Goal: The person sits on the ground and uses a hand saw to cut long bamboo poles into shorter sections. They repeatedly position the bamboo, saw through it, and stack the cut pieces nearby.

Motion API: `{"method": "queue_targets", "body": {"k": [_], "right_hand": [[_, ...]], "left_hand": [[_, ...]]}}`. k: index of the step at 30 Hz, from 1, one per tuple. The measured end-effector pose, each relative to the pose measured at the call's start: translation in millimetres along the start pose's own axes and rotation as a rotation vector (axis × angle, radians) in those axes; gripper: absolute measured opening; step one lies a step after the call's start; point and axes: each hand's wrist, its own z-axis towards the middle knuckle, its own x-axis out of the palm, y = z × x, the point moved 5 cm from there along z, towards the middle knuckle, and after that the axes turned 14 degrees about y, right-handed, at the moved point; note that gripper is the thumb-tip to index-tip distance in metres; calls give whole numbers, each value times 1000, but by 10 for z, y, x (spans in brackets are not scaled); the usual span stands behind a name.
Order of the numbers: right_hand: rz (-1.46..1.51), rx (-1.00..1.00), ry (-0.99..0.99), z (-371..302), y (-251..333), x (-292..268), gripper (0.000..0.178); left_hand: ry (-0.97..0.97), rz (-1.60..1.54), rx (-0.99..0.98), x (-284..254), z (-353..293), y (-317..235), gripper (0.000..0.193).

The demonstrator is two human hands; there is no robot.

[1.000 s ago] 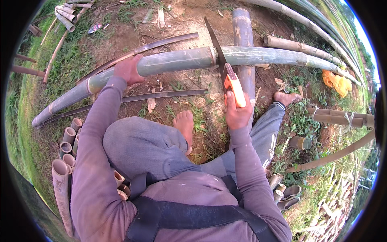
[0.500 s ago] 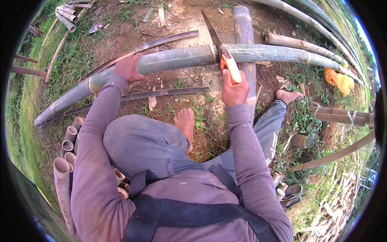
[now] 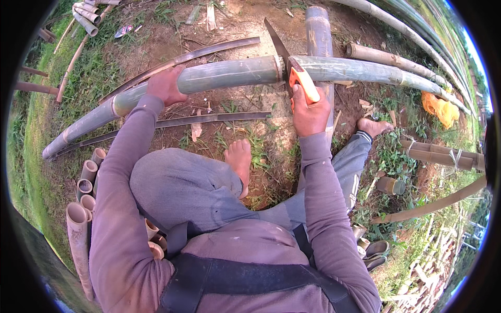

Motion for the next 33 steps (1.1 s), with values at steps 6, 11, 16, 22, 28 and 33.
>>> {"method": "queue_targets", "body": {"k": [6, 11, 16, 22, 28, 33], "right_hand": [[-107, 47, 56, -1524, 248, -568, 14], [-221, -71, 16, -1962, 202, -666, 14], [-115, 0, -50, 130, -73, 36, 18], [21, 98, 14, -1180, 30, -351, 14], [-216, 32, 27, -2120, 24, -726, 15], [-15, 33, 14, 25, -136, 14, 17]], "left_hand": [[100, -36, -55, -13, -162, 12, 98], [39, -27, -33, 16, -127, 31, 98], [14, -18, 13, -81, 16, -89, 98], [66, -31, -70, -127, -65, 70, 97], [12, -42, -20, -53, -177, -11, 97], [9, -32, 30, -59, -16, -80, 96]]}}
